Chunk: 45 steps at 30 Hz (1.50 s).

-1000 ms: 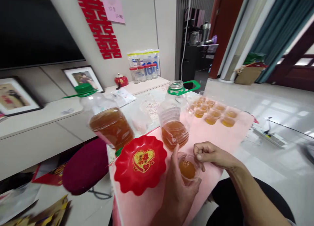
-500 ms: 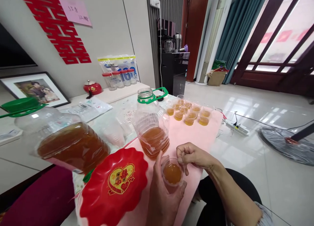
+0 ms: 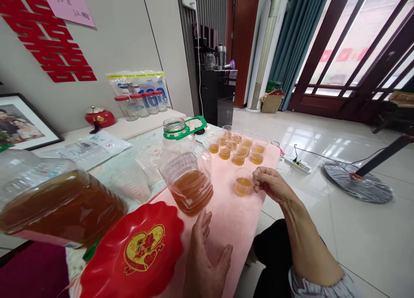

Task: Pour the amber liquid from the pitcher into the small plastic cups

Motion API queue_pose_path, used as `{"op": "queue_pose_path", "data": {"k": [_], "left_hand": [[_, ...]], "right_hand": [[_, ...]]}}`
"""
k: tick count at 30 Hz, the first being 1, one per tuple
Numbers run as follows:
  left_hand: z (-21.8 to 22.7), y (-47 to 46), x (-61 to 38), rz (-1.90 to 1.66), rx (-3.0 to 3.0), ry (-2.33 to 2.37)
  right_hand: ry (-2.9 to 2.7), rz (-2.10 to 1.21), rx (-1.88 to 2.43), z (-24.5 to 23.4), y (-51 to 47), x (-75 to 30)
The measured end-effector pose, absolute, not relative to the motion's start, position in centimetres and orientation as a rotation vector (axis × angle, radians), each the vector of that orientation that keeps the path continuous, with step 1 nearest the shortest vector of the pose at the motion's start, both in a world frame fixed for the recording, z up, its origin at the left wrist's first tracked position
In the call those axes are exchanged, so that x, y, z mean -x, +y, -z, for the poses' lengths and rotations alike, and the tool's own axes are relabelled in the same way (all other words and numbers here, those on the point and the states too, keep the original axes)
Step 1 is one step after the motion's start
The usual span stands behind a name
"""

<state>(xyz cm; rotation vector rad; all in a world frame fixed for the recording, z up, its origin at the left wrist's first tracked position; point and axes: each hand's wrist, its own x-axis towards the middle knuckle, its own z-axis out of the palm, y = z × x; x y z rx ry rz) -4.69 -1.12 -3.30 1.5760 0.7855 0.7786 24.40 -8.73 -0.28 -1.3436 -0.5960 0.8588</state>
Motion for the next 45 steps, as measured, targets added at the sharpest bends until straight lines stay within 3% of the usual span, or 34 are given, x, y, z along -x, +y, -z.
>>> {"op": "queue_pose_path", "data": {"k": [11,45], "left_hand": [[2.8,-1.8,4.6,-0.757,-1.559,0.764],[3.2,-2.3,4.6,-0.738,-1.597,0.754]], "right_hand": [[-0.216,-0.516,1.405,1.6,-8.3,-27.2],[-0.201,-0.433,1.361,2.3,-7.3,-27.8]]}}
